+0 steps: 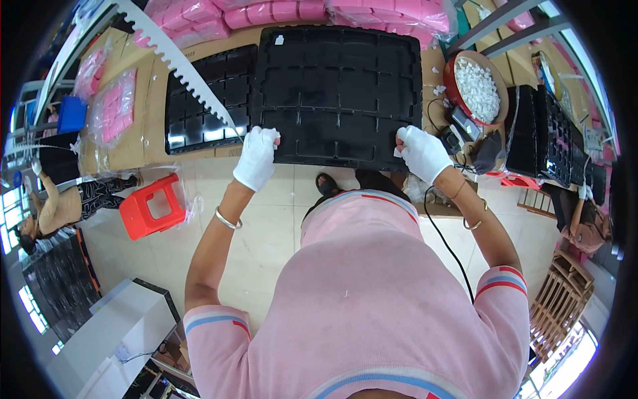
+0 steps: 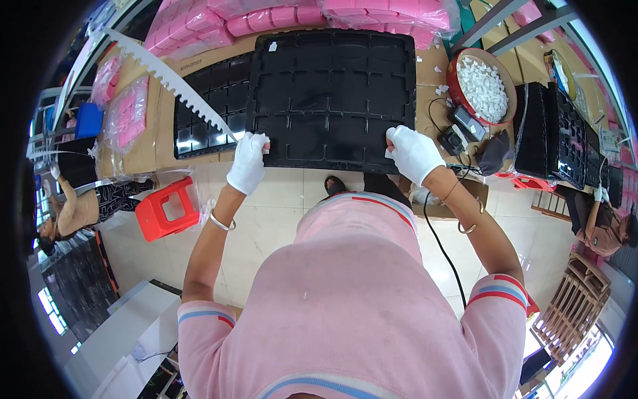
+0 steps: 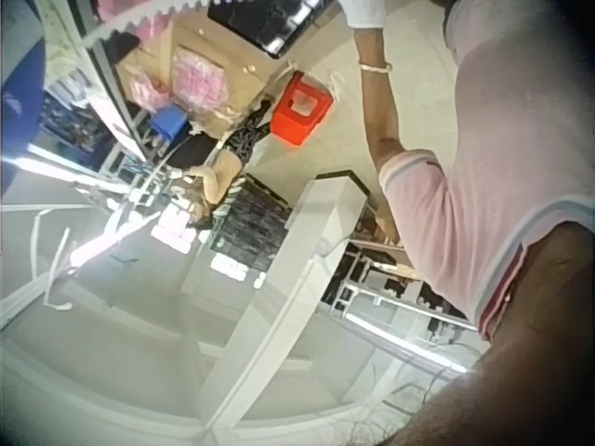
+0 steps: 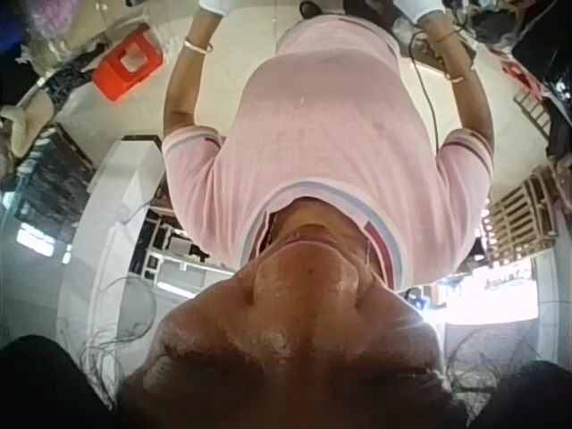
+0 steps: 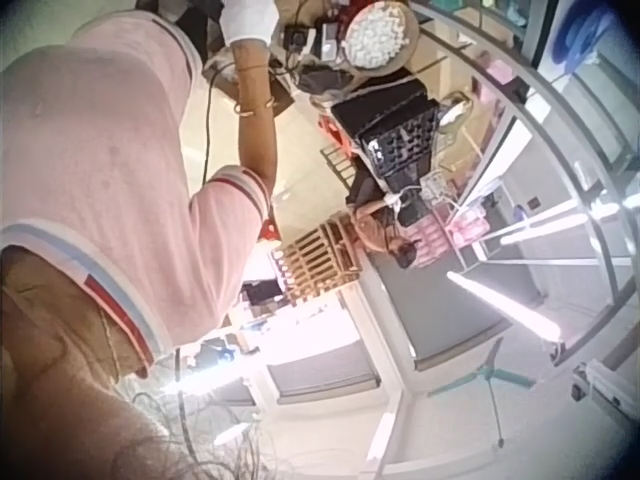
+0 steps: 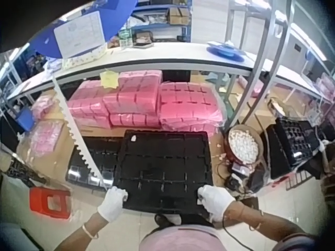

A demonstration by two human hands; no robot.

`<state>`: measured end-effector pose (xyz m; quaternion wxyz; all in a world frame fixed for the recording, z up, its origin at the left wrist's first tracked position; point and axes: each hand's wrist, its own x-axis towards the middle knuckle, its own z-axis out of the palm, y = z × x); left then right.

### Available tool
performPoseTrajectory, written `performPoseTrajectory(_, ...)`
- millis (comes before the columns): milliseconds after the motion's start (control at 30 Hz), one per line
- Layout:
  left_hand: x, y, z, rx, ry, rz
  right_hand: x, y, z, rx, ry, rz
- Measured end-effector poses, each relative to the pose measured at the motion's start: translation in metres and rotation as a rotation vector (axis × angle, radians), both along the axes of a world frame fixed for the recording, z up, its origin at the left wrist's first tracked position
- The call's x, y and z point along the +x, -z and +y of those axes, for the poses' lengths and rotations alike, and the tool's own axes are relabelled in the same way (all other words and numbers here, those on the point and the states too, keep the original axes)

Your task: The person assembles small white plastic clips and pink foam blocks into a black plastic tray by hand.

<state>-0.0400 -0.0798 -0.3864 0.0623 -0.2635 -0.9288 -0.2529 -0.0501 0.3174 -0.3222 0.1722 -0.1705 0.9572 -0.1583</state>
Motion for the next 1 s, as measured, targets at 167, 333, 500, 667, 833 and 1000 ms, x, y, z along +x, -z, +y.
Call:
performPoseTrajectory(167, -0.007, 0.001, 0.004, 0.032, -0.050, 0.029, -0.004, 0.003, 0.000, 0.054, -0.040, 0.010)
performPoseTrajectory(333, -0.020, -0.007, 0.004, -0.053, -0.001, 0.014, -0.005, -0.002, 0.002, -0.076, 0.017, 0.055)
performPoseTrajectory(500, -0.009, -0.004, 0.001, 0.002, -0.128, 0.022, -0.008, 0.008, 0.003, -0.182, -0.029, 0.115)
performPoseTrajectory(667, 0.002, -0.005, 0.004, -0.037, -0.041, 0.025, -0.002, 0.011, 0.014, -0.165, 0.016, 0.137)
performPoseTrajectory(833, 0.004, 0.006, 0.002, 0.044, -0.151, 0.068, 0.000, 0.007, 0.007, -0.223, 0.105, 0.094)
performPoseTrajectory(1000, -0.011, -0.004, 0.011, -0.030, -0.148, 0.083, -0.005, 0.007, 0.005, -0.252, 0.117, 0.079)
